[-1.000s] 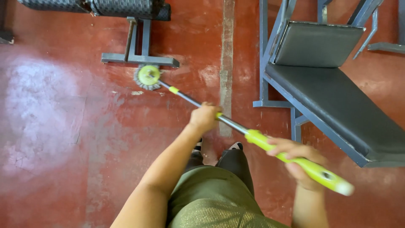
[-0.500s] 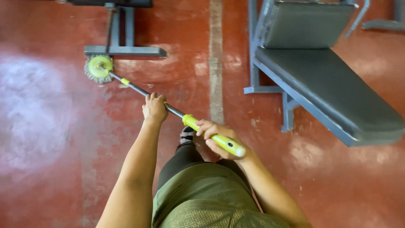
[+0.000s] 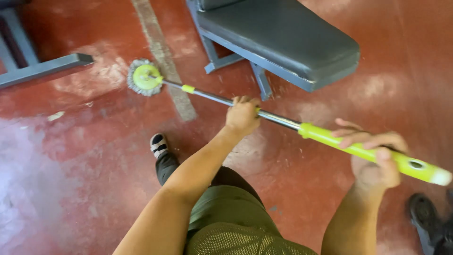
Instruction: Mopping the floor in a gym area around various exercise machines.
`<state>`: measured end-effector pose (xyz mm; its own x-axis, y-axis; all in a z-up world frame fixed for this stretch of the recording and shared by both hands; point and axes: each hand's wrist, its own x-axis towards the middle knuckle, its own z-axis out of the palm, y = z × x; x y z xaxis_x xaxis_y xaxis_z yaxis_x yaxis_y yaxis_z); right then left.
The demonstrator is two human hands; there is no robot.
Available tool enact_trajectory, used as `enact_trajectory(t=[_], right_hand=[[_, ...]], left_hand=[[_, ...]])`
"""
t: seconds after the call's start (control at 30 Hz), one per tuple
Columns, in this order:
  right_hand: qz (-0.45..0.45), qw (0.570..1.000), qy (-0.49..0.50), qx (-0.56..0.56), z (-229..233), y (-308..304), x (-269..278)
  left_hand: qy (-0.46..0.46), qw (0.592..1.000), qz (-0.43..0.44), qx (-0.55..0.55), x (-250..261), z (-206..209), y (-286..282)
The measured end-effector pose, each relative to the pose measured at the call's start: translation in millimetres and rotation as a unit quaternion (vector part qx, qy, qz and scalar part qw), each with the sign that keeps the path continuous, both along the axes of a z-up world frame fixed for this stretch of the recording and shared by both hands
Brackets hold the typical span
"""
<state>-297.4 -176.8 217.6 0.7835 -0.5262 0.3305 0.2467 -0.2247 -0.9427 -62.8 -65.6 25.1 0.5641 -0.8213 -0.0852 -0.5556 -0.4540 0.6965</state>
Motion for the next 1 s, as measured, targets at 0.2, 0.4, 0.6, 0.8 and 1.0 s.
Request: enact_trajectory(t=[0.2, 0.4, 0.6, 0.8, 1.0], right_hand=[[-0.178, 0.977, 0.004, -0.119, 18, -7, -61], [-0.111, 0.992, -0.029, -0.056, 21, -8, -56], [0.117, 0.991, -0.066, -0.007, 3, 11, 9], [0.243, 0.955, -0.116, 0.124, -39, 139, 139], [0.254, 0.942, -0.134, 0.176, -109, 306, 219]], left_hand=[[0.035, 0.989, -0.134, -0.043, -46, 20, -59], [-0.045, 0.984, -0.17, 0.042, -25, 35, -37], [-0.038, 0.997, -0.068, -0.003, 29, 41, 74], [-0.091, 0.994, 0.054, 0.025, 105, 4, 242], [-0.028, 0.959, 0.193, 0.207, 165, -76, 421]])
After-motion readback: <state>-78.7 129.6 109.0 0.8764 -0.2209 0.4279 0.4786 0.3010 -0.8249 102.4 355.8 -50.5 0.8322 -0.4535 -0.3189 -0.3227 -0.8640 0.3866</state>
